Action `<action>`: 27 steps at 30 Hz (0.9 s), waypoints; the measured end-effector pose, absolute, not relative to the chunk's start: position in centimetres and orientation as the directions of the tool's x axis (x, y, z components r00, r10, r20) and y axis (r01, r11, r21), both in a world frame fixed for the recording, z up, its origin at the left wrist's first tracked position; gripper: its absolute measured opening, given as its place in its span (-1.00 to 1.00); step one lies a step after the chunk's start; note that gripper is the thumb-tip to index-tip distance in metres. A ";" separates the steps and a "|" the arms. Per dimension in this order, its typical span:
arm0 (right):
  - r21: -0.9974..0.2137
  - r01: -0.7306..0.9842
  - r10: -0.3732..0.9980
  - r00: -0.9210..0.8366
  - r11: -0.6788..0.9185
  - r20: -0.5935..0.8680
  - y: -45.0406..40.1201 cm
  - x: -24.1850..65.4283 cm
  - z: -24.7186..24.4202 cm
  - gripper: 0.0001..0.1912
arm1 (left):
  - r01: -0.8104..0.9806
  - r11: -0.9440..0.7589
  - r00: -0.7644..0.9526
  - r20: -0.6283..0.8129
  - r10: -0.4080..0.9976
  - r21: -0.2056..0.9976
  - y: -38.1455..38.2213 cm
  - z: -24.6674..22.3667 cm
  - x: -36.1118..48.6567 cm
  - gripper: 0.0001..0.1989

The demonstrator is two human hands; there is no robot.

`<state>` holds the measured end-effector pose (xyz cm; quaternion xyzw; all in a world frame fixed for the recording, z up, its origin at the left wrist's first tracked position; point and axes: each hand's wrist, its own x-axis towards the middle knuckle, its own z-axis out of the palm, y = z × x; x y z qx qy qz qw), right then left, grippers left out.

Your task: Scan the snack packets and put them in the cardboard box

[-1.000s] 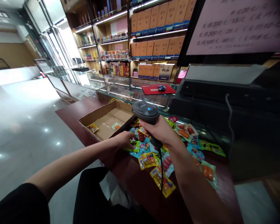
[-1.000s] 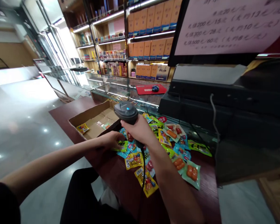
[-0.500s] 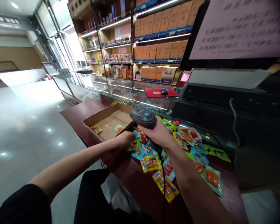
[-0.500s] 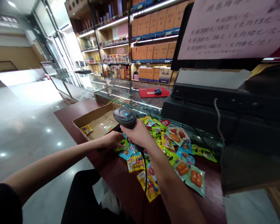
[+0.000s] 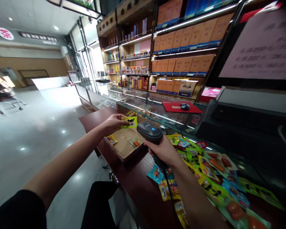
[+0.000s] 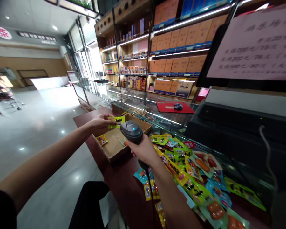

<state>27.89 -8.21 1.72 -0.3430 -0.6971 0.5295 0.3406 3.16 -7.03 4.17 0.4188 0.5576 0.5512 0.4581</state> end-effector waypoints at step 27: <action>-0.955 0.164 0.824 -0.554 0.248 0.119 -7.6 27.3 0.2 -0.73 | -0.130 0.004 -0.267 -0.039 0.963 0.991 -6.6 3.1 0.4 -0.63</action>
